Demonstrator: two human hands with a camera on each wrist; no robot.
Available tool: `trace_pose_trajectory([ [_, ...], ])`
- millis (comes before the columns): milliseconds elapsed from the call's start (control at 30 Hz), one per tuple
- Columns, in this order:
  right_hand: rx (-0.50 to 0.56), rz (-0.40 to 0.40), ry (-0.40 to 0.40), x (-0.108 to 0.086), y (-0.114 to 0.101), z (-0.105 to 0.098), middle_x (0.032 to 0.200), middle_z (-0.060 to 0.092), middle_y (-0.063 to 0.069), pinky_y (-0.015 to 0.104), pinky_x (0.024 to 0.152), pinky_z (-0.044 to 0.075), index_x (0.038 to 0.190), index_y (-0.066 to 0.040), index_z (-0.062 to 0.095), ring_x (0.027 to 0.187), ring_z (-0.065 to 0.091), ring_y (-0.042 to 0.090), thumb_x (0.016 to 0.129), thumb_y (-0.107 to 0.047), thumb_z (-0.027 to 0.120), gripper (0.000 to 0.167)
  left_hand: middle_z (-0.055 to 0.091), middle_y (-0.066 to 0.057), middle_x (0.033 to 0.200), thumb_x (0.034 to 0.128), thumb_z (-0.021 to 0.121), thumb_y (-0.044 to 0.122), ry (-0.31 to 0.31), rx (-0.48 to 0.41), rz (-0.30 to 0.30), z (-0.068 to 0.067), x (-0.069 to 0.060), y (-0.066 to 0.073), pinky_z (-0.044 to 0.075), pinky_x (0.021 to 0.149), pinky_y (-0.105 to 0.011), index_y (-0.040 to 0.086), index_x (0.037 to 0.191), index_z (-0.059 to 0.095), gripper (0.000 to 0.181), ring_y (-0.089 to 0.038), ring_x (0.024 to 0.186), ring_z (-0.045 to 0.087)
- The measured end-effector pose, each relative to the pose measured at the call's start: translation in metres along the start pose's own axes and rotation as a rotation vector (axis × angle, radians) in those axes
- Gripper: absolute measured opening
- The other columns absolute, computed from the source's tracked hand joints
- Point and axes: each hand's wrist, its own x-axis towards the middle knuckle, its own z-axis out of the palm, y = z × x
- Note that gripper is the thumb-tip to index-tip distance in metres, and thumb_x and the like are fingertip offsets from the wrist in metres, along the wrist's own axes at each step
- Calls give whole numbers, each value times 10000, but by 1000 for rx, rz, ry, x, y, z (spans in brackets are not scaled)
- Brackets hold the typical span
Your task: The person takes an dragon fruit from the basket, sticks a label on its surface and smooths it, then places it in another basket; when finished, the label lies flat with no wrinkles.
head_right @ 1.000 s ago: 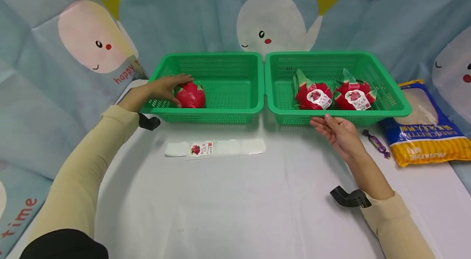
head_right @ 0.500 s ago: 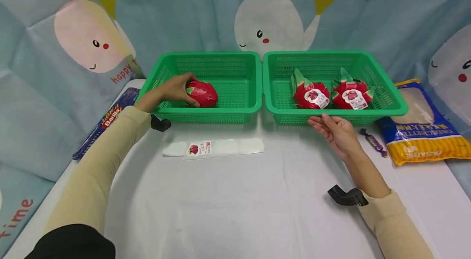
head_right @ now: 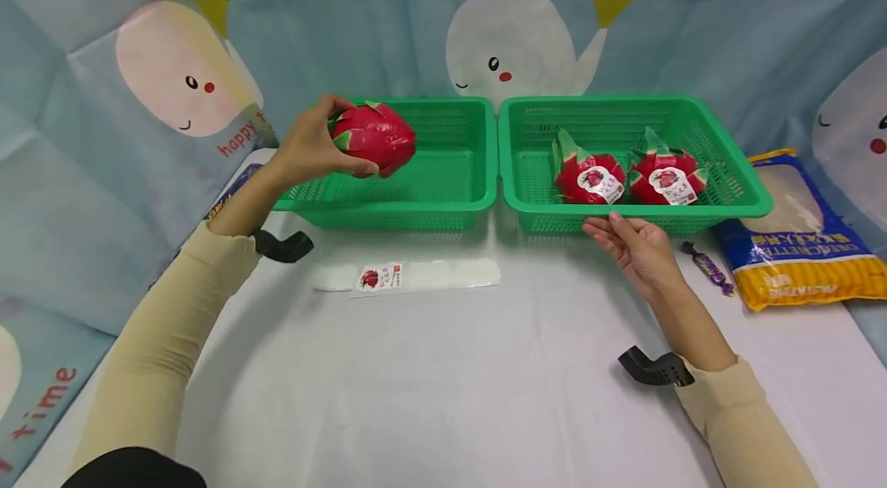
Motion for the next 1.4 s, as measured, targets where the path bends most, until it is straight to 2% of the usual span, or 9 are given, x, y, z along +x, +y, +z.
trace_pose_trajectory([
  [200,-25,10,34,0,-5,1,993,698,149,252,793,513,1003,61,651,942,673,224,972,-41,375,296,560,-97,1169,538,873,407,26,68,80,31,-85,74,535,805,-385,62,1197,441,860,-230,1058,538],
  [300,-24,19,45,0,-5,2,986,699,152,251,791,515,993,63,652,938,674,228,970,-47,383,291,572,-54,1121,525,874,424,-48,65,105,64,-121,88,537,772,-338,96,1180,461,841,-189,1027,533],
  [433,-19,15,61,-2,-4,1,973,700,159,249,787,519,953,69,654,928,677,231,966,-49,398,281,586,-9,1076,511,878,425,-125,32,94,104,-143,92,517,772,-299,122,1167,473,829,-153,1005,533],
  [667,-32,16,71,-2,-1,1,969,702,152,249,783,521,931,63,649,922,680,226,962,-54,412,265,579,2,1113,537,868,426,-97,-2,114,143,-156,86,503,834,-295,108,1186,470,825,-152,1051,528],
  [833,-30,-15,76,-2,0,3,958,702,166,259,766,527,924,73,634,906,683,239,962,-54,416,255,547,-22,1194,568,854,433,-45,-34,134,152,-164,84,488,901,-326,78,1254,438,877,-171,1128,504],
  [1000,6,-40,29,0,3,2,973,692,195,295,776,526,999,102,627,914,679,271,976,-33,363,297,504,-13,1267,613,845,376,-80,-151,44,153,-169,80,522,844,-328,129,1323,393,877,-165,1162,484],
  [1133,24,-55,6,1,6,0,980,686,208,310,779,526,1009,115,625,918,675,287,979,-17,342,314,499,14,1293,671,808,372,-90,-218,5,145,-168,74,519,854,-325,168,1327,416,791,-149,1179,486],
  [1267,-3,-47,8,1,7,2,974,691,197,305,779,531,984,102,623,911,680,276,970,14,349,288,619,-20,1182,778,732,291,-56,-279,18,121,-151,62,506,887,-350,91,1201,573,494,-166,1110,573],
  [1400,-176,10,-2,-1,10,8,957,708,129,272,771,539,1008,35,634,885,691,207,960,30,375,263,696,-87,998,849,653,146,-33,-214,-5,94,-128,32,524,820,-370,30,1042,663,225,-206,946,659],
])
